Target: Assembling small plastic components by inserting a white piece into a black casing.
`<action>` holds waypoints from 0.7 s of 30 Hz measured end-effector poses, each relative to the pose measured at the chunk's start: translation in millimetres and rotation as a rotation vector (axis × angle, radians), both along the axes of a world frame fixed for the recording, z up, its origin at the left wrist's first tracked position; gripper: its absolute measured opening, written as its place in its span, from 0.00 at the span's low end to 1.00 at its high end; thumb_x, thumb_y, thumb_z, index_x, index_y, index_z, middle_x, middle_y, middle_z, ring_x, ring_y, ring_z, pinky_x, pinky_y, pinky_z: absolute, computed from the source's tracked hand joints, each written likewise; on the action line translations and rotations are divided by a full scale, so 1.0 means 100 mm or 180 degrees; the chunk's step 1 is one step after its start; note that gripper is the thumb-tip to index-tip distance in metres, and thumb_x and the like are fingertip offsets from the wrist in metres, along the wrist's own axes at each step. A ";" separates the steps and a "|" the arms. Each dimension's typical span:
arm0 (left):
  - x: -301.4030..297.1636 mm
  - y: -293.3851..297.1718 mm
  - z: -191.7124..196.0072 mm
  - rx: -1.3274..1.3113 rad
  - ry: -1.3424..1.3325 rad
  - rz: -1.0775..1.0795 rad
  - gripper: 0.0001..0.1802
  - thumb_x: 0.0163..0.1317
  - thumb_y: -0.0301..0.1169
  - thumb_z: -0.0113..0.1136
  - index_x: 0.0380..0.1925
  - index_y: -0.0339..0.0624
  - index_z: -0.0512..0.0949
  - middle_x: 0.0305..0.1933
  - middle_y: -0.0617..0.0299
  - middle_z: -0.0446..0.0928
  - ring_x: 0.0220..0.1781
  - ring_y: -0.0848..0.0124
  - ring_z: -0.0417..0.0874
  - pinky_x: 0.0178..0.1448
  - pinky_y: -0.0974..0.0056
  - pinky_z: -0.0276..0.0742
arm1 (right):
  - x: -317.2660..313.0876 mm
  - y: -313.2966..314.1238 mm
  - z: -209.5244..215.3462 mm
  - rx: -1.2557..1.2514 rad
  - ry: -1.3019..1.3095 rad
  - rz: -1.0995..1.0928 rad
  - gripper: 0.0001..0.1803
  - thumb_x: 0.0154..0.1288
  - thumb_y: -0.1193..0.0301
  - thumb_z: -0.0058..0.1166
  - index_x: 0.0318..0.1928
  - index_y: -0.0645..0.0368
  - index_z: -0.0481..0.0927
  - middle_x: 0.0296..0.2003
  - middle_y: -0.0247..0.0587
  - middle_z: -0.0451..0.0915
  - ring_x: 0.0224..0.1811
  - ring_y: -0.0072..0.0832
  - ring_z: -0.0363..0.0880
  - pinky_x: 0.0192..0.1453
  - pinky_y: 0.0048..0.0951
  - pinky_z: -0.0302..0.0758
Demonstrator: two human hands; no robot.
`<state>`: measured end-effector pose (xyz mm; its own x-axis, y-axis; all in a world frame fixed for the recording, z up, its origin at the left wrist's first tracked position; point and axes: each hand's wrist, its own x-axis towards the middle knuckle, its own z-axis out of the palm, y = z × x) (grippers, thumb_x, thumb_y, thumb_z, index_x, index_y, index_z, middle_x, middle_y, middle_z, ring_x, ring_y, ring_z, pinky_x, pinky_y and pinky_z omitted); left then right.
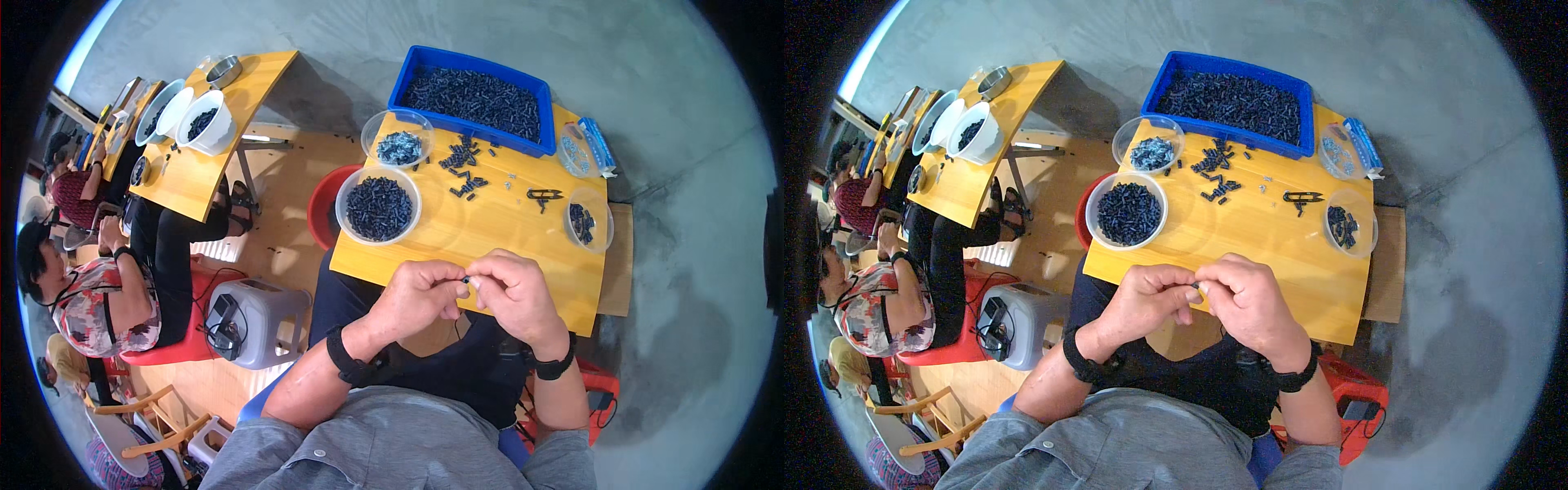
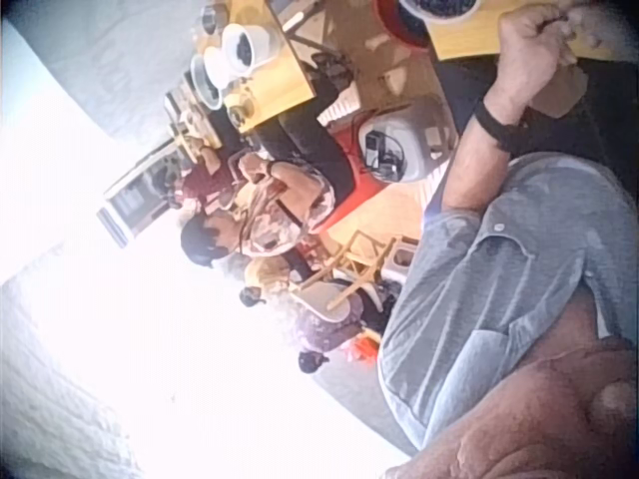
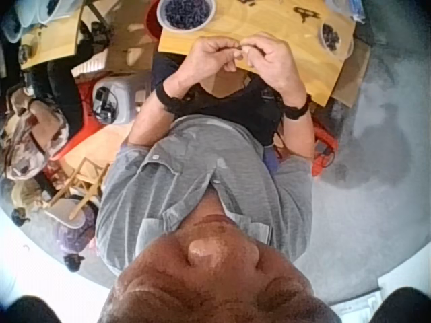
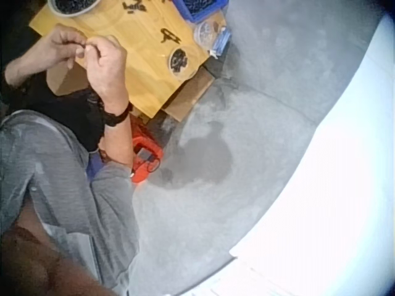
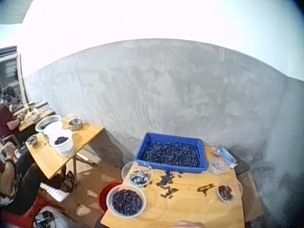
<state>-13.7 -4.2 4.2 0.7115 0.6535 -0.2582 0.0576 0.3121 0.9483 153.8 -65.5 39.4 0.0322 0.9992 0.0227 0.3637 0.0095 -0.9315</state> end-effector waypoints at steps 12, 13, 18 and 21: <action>0.03 0.07 -0.02 -0.0031 -0.0250 0.0008 0.07 0.64 0.24 0.55 0.38 0.32 0.80 0.29 0.64 0.80 0.26 0.80 0.80 0.31 0.74 0.79 | -0.04 -0.02 0.02 0.0207 0.0241 -0.0234 0.02 0.60 0.83 0.52 0.33 0.67 0.76 0.29 0.40 0.76 0.22 0.20 0.76 0.25 0.20 0.72; 0.04 0.07 -0.01 -0.0050 -0.0285 0.0036 0.08 0.64 0.25 0.55 0.38 0.33 0.80 0.27 0.65 0.80 0.26 0.81 0.80 0.31 0.74 0.79 | -0.04 -0.02 0.02 0.0205 0.0242 -0.0233 0.02 0.60 0.83 0.52 0.33 0.67 0.76 0.29 0.40 0.76 0.22 0.20 0.76 0.25 0.20 0.72; 0.05 0.05 0.01 -0.0235 -0.0371 0.0059 0.08 0.65 0.26 0.55 0.39 0.33 0.80 0.29 0.64 0.80 0.26 0.80 0.81 0.32 0.74 0.79 | -0.07 -0.06 -0.05 0.0262 0.0698 -0.0551 0.04 0.58 0.86 0.52 0.34 0.67 0.76 0.29 0.41 0.76 0.25 0.22 0.77 0.26 0.20 0.73; 0.06 0.05 0.01 -0.0309 -0.0424 0.0074 0.08 0.65 0.25 0.55 0.39 0.32 0.79 0.30 0.63 0.80 0.26 0.79 0.81 0.31 0.73 0.80 | -0.03 -0.06 -0.01 0.0384 0.0398 -0.0383 0.03 0.58 0.85 0.53 0.33 0.68 0.76 0.30 0.42 0.77 0.26 0.23 0.78 0.26 0.20 0.73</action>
<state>-7.6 1.0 5.0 0.7287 0.6467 -0.2254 -0.0749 0.4024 0.9124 151.1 -71.6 38.4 0.1614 0.9783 0.1303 0.2506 0.0871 -0.9642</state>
